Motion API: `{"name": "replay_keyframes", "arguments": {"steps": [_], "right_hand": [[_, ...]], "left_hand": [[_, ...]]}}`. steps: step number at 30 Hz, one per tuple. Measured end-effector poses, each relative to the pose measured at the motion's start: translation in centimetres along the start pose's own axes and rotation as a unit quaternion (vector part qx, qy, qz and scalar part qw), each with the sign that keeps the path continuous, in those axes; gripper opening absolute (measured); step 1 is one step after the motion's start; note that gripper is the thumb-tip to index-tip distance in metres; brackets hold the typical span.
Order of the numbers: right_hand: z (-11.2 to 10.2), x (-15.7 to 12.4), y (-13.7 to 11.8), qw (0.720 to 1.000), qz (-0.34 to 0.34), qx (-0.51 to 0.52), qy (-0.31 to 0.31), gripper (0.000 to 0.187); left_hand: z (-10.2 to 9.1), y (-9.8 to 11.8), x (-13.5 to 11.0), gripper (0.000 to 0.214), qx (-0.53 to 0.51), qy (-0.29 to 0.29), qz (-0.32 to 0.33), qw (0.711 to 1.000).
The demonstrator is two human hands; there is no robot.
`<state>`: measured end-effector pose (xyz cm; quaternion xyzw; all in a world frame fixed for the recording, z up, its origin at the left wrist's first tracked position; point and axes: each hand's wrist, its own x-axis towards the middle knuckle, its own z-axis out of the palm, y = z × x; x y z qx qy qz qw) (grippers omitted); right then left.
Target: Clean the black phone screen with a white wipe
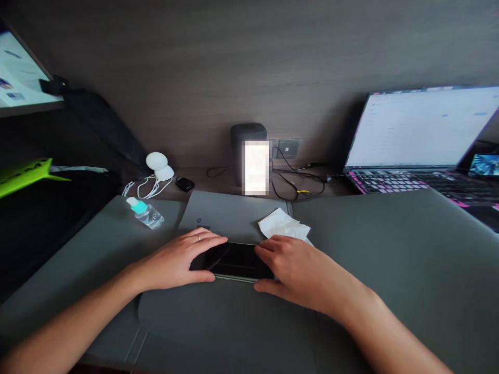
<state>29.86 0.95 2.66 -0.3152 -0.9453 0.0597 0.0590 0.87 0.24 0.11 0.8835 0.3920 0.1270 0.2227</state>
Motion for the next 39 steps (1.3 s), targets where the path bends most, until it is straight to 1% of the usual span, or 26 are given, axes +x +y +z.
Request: {"name": "replay_keyframes", "arguments": {"steps": [3, 6, 8, 10, 14, 17, 19, 22, 24, 27, 33, 39], "right_hand": [[0.4, 1.0, -0.6, 1.0, 0.011, -0.007, -0.007, 0.047], [1.3, 1.7, -1.1, 1.0, 0.017, -0.008, 0.017, 0.06], [1.9, 1.9, -1.3, 0.999, 0.017, -0.006, 0.029, 0.063], [2.4, 1.9, -1.3, 0.999, 0.017, 0.004, 0.037, 0.063], [2.6, 2.5, -1.4, 0.998, 0.013, 0.051, 0.043, 0.06], [2.6, 3.4, -1.9, 0.996, 0.008, 0.073, 0.044, 0.057], [2.7, 4.3, -2.6, 0.997, 0.001, 0.064, 0.044, 0.057], [3.2, 5.6, -3.7, 0.999, -0.001, 0.029, 0.042, 0.067], [3.7, 6.3, -4.3, 0.999, 0.013, 0.005, 0.046, 0.073], [4.6, 7.2, -4.8, 0.998, 0.033, -0.003, 0.062, 0.071], [5.6, 7.6, -4.7, 0.994, 0.029, 0.015, 0.102, 0.068], [5.7, 7.6, -4.7, 0.995, 0.028, 0.023, 0.096, 0.071]], "left_hand": [[0.1, 0.0, 0.0, 0.071, 0.005, 0.001, -0.004, 1.0], [0.2, 0.2, -0.1, 0.069, 0.014, 0.011, -0.016, 1.0], [0.3, 0.2, -0.1, 0.068, 0.022, 0.016, -0.027, 0.999], [0.3, 0.0, -0.2, 0.071, 0.028, 0.013, -0.038, 0.999], [0.4, -0.3, -0.4, 0.085, 0.029, 0.012, -0.064, 0.997], [0.2, -0.2, -0.5, 0.09, 0.02, 0.013, -0.057, 0.998], [0.1, -0.1, -0.5, 0.093, 0.019, 0.008, -0.049, 0.999], [0.1, -0.1, -0.6, 0.095, 0.032, 0.007, -0.055, 0.998], [0.1, -0.1, -0.7, 0.1, 0.04, 0.007, -0.056, 0.998], [0.1, -0.1, -0.8, 0.105, 0.038, 0.008, -0.049, 0.998], [0.0, 0.0, -0.6, 0.106, 0.038, 0.01, -0.043, 0.998], [0.0, 0.0, -0.5, 0.105, 0.048, 0.008, -0.026, 0.998]]}}
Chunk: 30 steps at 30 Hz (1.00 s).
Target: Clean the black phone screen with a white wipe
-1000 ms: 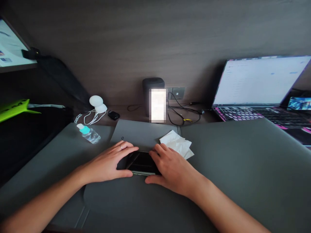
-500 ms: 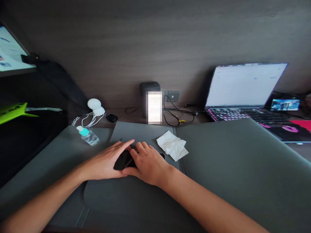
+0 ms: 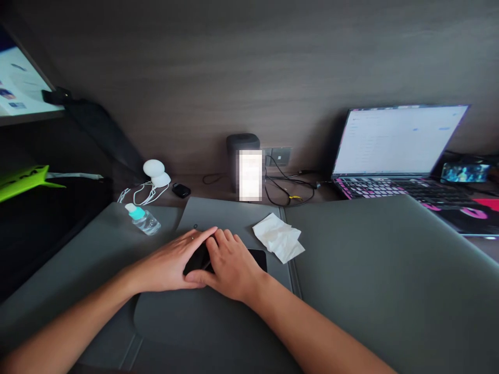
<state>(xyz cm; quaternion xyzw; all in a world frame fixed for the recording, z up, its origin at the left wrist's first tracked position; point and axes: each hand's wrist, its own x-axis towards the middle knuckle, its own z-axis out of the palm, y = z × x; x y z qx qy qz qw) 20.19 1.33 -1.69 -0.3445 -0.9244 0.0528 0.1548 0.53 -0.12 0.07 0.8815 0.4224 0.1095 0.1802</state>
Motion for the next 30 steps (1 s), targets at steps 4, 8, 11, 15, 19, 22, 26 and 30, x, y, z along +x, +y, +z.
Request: {"name": "replay_keyframes", "arguments": {"steps": [4, 8, 11, 15, 19, 22, 26, 30], "right_hand": [[0.13, 0.02, -0.2, 1.0, 0.008, 0.0, 0.0, 0.072], [0.17, 0.09, -0.33, 1.0, 0.011, -0.002, 0.02, 0.071], [0.13, 0.17, -0.35, 1.0, 0.01, -0.005, 0.026, 0.07], [0.14, 0.24, -0.31, 1.0, 0.008, -0.005, 0.023, 0.071], [0.32, 0.27, -0.24, 1.0, 0.007, -0.005, 0.03, 0.071], [0.46, 0.25, -0.15, 0.999, 0.005, 0.0, 0.032, 0.07], [0.41, 0.23, 0.03, 0.999, 0.0, 0.014, 0.032, 0.067], [0.14, 0.31, 0.15, 0.999, -0.012, 0.036, 0.036, 0.063]], "left_hand": [[0.06, -0.09, 0.0, 0.105, 0.0, -0.006, 0.004, 1.0], [0.23, -0.28, 0.08, 0.107, 0.001, -0.004, -0.006, 1.0], [0.32, -0.35, 0.06, 0.109, -0.002, 0.004, -0.013, 1.0], [0.23, -0.2, -0.03, 0.106, -0.002, 0.006, -0.013, 1.0], [0.13, -0.09, -0.04, 0.108, -0.007, 0.005, -0.017, 1.0], [0.17, -0.1, -0.04, 0.111, -0.003, 0.004, -0.015, 1.0], [0.25, -0.17, -0.02, 0.11, 0.0, 0.016, -0.004, 1.0], [0.26, -0.52, 0.06, 0.102, -0.009, 0.03, 0.011, 0.999]]}}
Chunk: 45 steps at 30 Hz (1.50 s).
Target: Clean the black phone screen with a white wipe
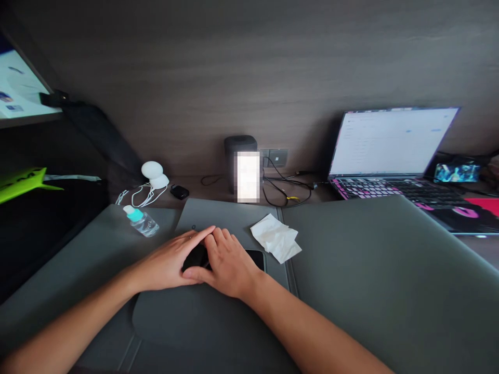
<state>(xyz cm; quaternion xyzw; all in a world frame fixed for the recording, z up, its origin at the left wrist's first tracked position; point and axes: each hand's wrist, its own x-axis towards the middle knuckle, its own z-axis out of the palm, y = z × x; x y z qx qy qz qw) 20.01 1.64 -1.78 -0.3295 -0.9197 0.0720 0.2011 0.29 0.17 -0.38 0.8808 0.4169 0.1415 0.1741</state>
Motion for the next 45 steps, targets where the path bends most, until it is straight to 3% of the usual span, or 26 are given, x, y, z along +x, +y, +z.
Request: {"name": "replay_keyframes", "arguments": {"steps": [6, 11, 15, 21, 31, 39, 45], "right_hand": [[-0.8, -0.2, 0.3, 1.0, -0.006, 0.027, -0.01, 0.061], [-2.2, -1.0, 1.5, 0.996, -0.028, 0.032, -0.08, 0.076], [-3.2, -1.2, 1.9, 0.992, -0.034, 0.043, -0.116, 0.067], [-4.1, -1.2, 1.5, 0.989, -0.043, 0.062, -0.129, 0.055], [-4.5, -1.7, 1.2, 0.988, -0.045, 0.035, -0.143, 0.06], [-5.1, -1.9, 0.7, 0.985, -0.089, -0.011, -0.146, 0.037], [-5.6, -1.9, 0.6, 0.986, -0.091, 0.006, -0.14, 0.024]], "left_hand": [[0.2, -0.5, 0.0, 0.093, -0.005, 0.0, -0.005, 1.0], [0.2, 0.0, 0.0, 0.088, -0.005, -0.02, -0.041, 0.999], [0.0, 0.3, 0.0, 0.083, -0.009, -0.033, -0.052, 0.998], [-0.1, 0.2, 0.0, 0.079, -0.01, -0.04, -0.049, 0.998], [0.1, 0.0, -0.1, 0.078, -0.012, -0.036, -0.032, 0.999], [0.3, -0.3, -0.1, 0.081, -0.007, -0.049, -0.041, 0.998], [-0.1, -0.2, 0.0, 0.08, -0.019, -0.041, -0.013, 0.999]]}}
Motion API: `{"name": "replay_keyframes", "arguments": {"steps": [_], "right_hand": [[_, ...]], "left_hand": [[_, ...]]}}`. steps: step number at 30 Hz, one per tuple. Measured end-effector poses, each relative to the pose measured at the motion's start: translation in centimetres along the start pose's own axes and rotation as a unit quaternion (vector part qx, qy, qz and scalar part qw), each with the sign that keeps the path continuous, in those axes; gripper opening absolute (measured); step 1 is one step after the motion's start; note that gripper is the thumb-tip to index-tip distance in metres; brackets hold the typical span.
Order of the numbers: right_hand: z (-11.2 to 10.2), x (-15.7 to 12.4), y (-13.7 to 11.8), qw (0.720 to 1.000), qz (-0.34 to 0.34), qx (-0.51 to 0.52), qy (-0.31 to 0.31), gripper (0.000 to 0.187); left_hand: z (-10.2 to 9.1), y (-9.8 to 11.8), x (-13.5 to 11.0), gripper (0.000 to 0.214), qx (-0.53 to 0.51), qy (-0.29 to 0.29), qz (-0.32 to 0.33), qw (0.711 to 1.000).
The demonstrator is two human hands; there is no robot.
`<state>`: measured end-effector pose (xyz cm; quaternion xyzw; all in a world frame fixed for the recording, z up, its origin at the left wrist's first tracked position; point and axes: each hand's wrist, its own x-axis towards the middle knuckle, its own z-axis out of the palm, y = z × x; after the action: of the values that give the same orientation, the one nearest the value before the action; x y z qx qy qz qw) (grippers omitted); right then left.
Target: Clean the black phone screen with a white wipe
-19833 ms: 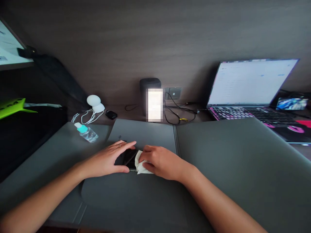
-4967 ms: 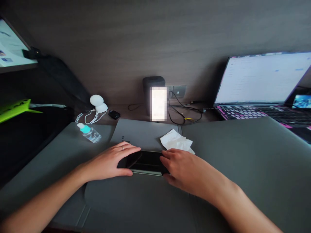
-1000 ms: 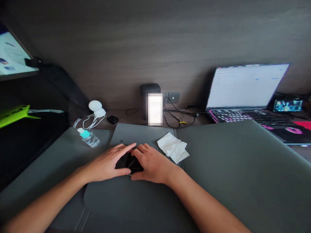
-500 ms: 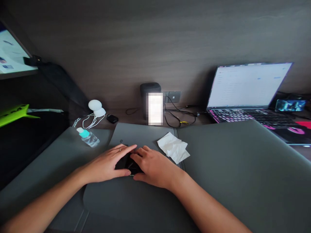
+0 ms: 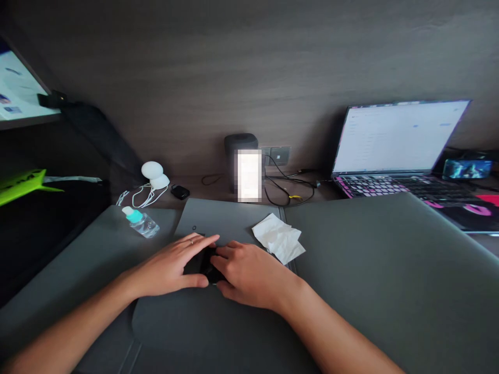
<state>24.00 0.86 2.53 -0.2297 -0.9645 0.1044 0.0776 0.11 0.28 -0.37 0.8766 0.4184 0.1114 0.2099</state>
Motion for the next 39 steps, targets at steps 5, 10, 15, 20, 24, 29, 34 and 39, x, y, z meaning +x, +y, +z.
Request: {"name": "replay_keyframes", "arguments": {"steps": [5, 10, 15, 20, 24, 29, 34, 39], "right_hand": [[-0.6, -0.2, 0.4, 1.0, -0.011, 0.009, 0.022, 0.02], [-1.1, -0.2, 1.3, 0.998, -0.009, -0.02, 0.06, 0.031], [-0.9, -0.5, 1.8, 0.999, 0.026, -0.003, 0.027, 0.027], [-0.6, -0.9, 2.2, 0.998, 0.061, -0.002, -0.01, 0.049], [-0.6, -1.1, 2.3, 0.995, 0.092, 0.002, -0.027, 0.054], [-0.8, -0.9, 2.5, 0.994, 0.093, 0.042, -0.037, 0.059], [-0.4, -0.8, 3.3, 0.989, 0.116, 0.085, -0.025, 0.068], [-0.4, -1.0, 3.5, 0.988, 0.124, 0.088, -0.001, 0.067]], "left_hand": [[-0.3, 0.1, -0.1, 0.065, -0.006, 0.008, 0.022, 1.0], [-0.5, 0.6, 0.3, 0.042, 0.0, 0.022, 0.019, 1.0], [-0.6, 1.1, 0.7, 0.038, 0.019, 0.019, 0.02, 0.999], [-0.5, 1.0, 0.6, 0.041, 0.019, 0.009, 0.019, 1.0], [-0.2, 0.9, 0.5, 0.043, 0.014, 0.019, 0.025, 0.999], [0.0, 0.9, 0.4, 0.052, 0.002, 0.024, 0.019, 1.0], [0.2, 0.8, 0.3, 0.056, -0.003, 0.03, 0.028, 0.999], [0.2, 0.8, 0.1, 0.065, -0.011, 0.054, 0.018, 0.998]]}}
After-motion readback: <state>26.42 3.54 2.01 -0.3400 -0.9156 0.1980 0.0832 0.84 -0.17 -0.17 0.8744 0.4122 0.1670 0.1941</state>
